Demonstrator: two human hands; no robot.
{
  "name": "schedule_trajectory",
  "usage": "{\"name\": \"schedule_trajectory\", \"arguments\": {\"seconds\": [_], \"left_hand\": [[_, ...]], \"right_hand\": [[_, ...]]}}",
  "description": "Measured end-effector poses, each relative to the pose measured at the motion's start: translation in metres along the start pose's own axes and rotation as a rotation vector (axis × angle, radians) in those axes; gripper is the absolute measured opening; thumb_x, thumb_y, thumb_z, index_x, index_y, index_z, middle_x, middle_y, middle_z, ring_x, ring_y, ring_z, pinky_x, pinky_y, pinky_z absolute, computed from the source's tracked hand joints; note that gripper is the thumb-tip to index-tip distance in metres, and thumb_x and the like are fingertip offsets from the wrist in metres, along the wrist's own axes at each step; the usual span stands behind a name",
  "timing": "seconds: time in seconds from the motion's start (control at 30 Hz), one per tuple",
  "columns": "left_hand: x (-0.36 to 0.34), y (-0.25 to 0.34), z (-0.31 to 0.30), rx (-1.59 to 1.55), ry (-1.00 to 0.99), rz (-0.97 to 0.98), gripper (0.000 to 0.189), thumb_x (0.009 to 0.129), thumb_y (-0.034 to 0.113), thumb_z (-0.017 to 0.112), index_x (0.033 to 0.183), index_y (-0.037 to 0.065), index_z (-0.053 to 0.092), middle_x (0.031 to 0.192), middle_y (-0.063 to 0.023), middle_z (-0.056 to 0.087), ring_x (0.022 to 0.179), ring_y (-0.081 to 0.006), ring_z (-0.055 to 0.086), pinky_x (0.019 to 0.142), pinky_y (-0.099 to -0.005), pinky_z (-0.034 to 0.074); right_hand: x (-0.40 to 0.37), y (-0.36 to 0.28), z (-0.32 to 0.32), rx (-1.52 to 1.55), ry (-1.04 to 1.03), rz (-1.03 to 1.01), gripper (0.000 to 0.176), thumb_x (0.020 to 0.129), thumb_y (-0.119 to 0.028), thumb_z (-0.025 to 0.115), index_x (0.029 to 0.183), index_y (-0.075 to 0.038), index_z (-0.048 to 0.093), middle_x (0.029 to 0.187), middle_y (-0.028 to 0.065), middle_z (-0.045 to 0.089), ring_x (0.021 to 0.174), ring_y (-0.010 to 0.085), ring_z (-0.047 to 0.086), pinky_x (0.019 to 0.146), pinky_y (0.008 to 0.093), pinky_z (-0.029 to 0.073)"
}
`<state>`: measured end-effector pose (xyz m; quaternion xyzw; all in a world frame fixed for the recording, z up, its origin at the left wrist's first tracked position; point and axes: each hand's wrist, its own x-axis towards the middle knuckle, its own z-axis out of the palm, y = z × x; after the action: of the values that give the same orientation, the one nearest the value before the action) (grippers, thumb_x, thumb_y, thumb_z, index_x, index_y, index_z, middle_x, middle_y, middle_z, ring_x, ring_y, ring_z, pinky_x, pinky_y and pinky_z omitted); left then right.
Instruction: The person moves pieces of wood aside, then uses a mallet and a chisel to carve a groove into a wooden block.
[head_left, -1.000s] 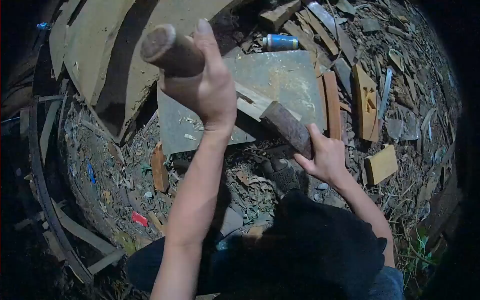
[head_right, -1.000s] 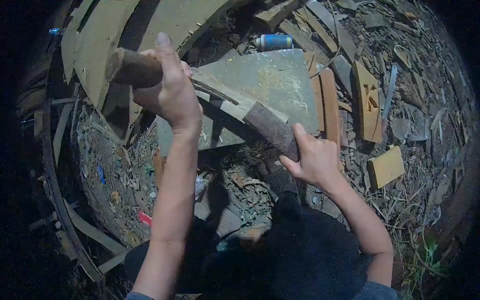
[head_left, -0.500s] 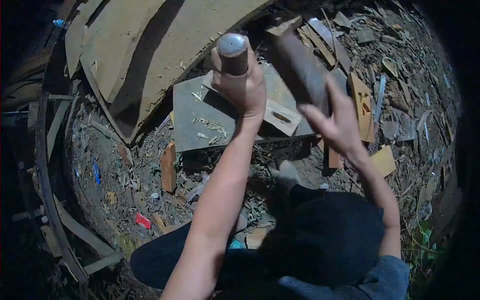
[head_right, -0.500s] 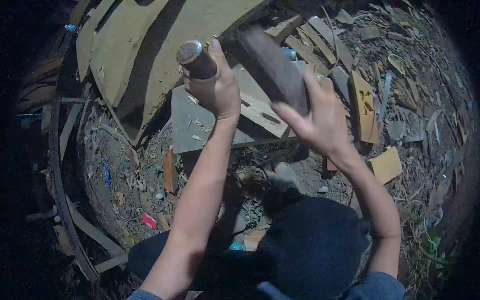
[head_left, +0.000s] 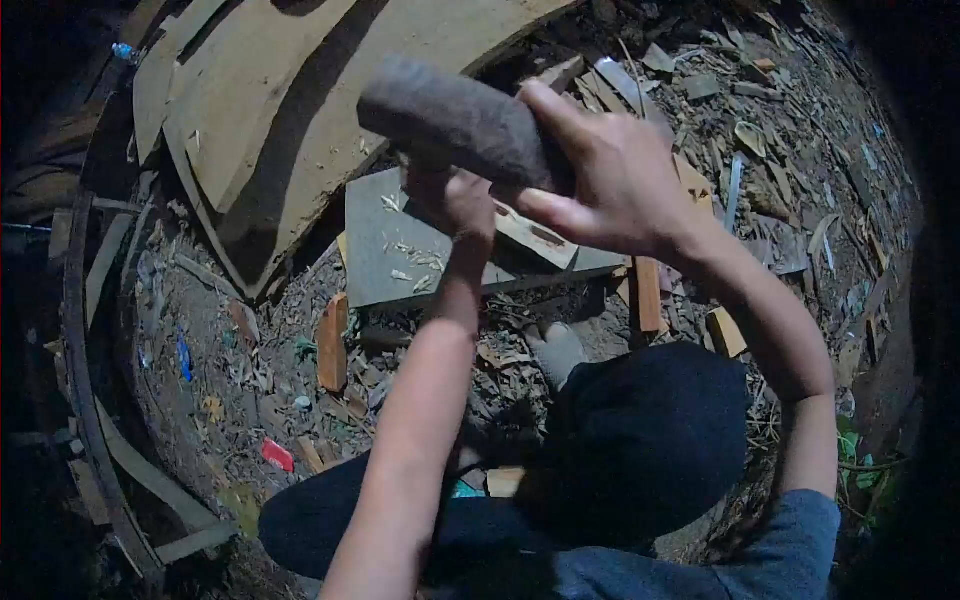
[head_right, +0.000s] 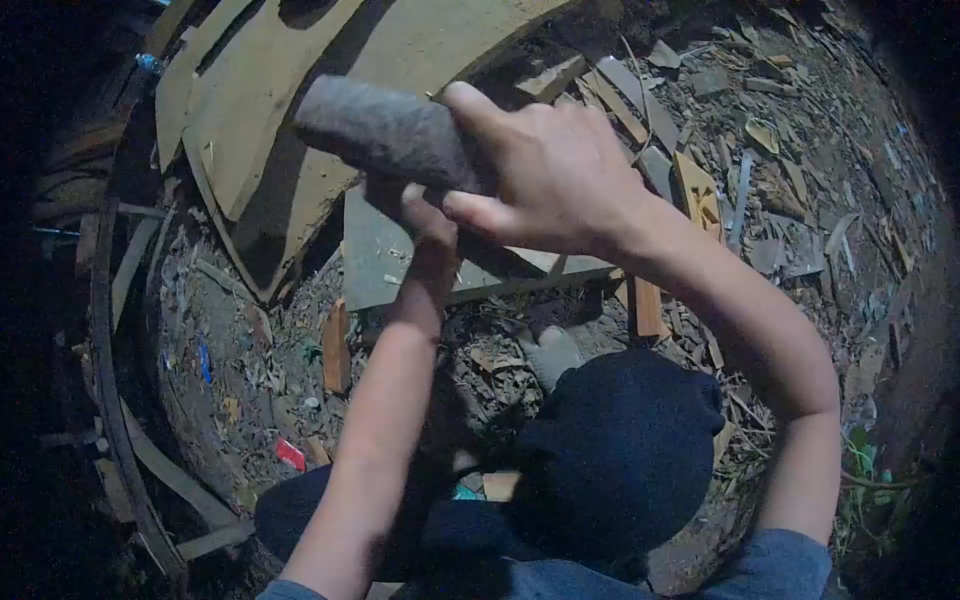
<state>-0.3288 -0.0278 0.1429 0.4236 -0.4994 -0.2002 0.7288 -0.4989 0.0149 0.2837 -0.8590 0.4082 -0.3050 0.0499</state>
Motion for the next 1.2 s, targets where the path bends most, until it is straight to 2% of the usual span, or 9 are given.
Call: {"name": "schedule_trajectory", "arguments": {"seconds": [0.17,0.23,0.27,0.3,0.4,0.47,0.63,0.97,1.2], "left_hand": [[-0.016,-0.037,-0.016,0.161,0.015,-0.138,0.045,0.084,0.01,0.062,0.126,-0.003,0.052,0.116,-0.0095,0.058,0.114,-0.0217,0.052,0.104,-0.0374,0.036],[-0.013,-0.029,-0.028,0.331,0.105,0.18,0.046,0.09,0.014,0.061,0.131,0.0,0.045,0.115,-0.0107,0.057,0.115,-0.0196,0.051,0.102,-0.0376,0.038],[0.008,0.03,-0.02,0.121,0.077,-0.321,0.055,0.089,0.025,0.066,0.132,0.002,0.041,0.111,-0.0097,0.057,0.104,-0.0168,0.056,0.095,-0.0342,0.043],[0.01,0.0,-0.033,-0.183,0.088,0.072,0.044,0.086,0.027,0.072,0.119,0.005,0.052,0.102,-0.0067,0.058,0.086,-0.0123,0.058,0.084,-0.0286,0.046],[0.034,0.041,-0.046,-0.085,0.279,-0.333,0.029,0.085,0.033,0.072,0.089,0.01,0.055,0.081,-0.0026,0.056,0.078,-0.0109,0.054,0.073,-0.0338,0.046],[0.042,0.051,-0.053,0.011,0.465,-0.605,0.029,0.088,0.034,0.068,0.082,0.011,0.053,0.078,-0.0035,0.055,0.075,-0.0131,0.053,0.074,-0.0324,0.045],[0.066,0.043,-0.066,-0.243,0.693,-0.776,0.024,0.091,0.026,0.063,0.081,0.009,0.05,0.072,-0.0041,0.05,0.069,-0.0167,0.05,0.073,-0.0321,0.044],[0.09,0.059,-0.021,-0.201,0.236,-0.294,0.046,0.087,0.053,0.063,0.087,0.012,0.044,0.07,-0.0014,0.045,0.058,-0.0129,0.05,0.048,-0.0292,0.044],[0.09,0.044,0.004,-0.413,-0.573,-0.271,0.068,0.088,0.072,0.039,0.085,0.005,0.052,0.056,-0.004,0.048,0.04,-0.0155,0.047,0.039,-0.0284,0.039]], "right_hand": [[-0.003,-0.004,0.0,0.216,0.19,-0.09,0.057,0.073,-0.038,0.069,0.116,-0.009,0.043,0.073,0.0209,0.062,0.068,0.0391,0.063,0.059,0.0485,0.048],[-0.008,0.01,0.017,0.146,-0.041,0.071,0.058,0.074,-0.041,0.067,0.116,-0.008,0.044,0.072,0.0211,0.062,0.068,0.0402,0.062,0.06,0.0499,0.048],[-0.008,0.011,0.009,0.092,-0.184,0.153,0.068,0.073,-0.038,0.069,0.126,-0.003,0.045,0.075,0.0202,0.061,0.071,0.0366,0.063,0.066,0.0428,0.049],[-0.019,0.016,0.017,0.095,-0.195,0.152,0.068,0.073,-0.038,0.069,0.126,-0.003,0.045,0.075,0.0202,0.061,0.071,0.0366,0.063,0.066,0.0428,0.049],[-0.066,0.034,0.055,0.283,0.051,0.277,0.07,0.074,-0.042,0.069,0.128,-0.004,0.045,0.071,0.0219,0.061,0.065,0.039,0.062,0.062,0.0452,0.048],[-0.093,0.036,0.064,0.124,-0.307,0.509,0.067,0.076,-0.05,0.065,0.123,-0.007,0.045,0.072,0.024,0.063,0.065,0.0417,0.063,0.062,0.0489,0.05],[-0.144,0.035,0.106,0.041,-0.4,0.519,0.069,0.075,-0.047,0.068,0.125,-0.007,0.042,0.065,0.0194,0.062,0.062,0.0395,0.063,0.055,0.0477,0.048],[-0.148,0.04,0.113,0.136,-0.31,0.545,0.066,0.072,-0.044,0.071,0.121,-0.009,0.043,0.067,0.0181,0.062,0.064,0.0389,0.064,0.056,0.0469,0.049],[-0.149,0.04,0.112,0.165,-0.315,0.58,0.066,0.072,-0.044,0.071,0.121,-0.009,0.043,0.068,0.0188,0.063,0.066,0.0396,0.064,0.057,0.0467,0.049]]}}
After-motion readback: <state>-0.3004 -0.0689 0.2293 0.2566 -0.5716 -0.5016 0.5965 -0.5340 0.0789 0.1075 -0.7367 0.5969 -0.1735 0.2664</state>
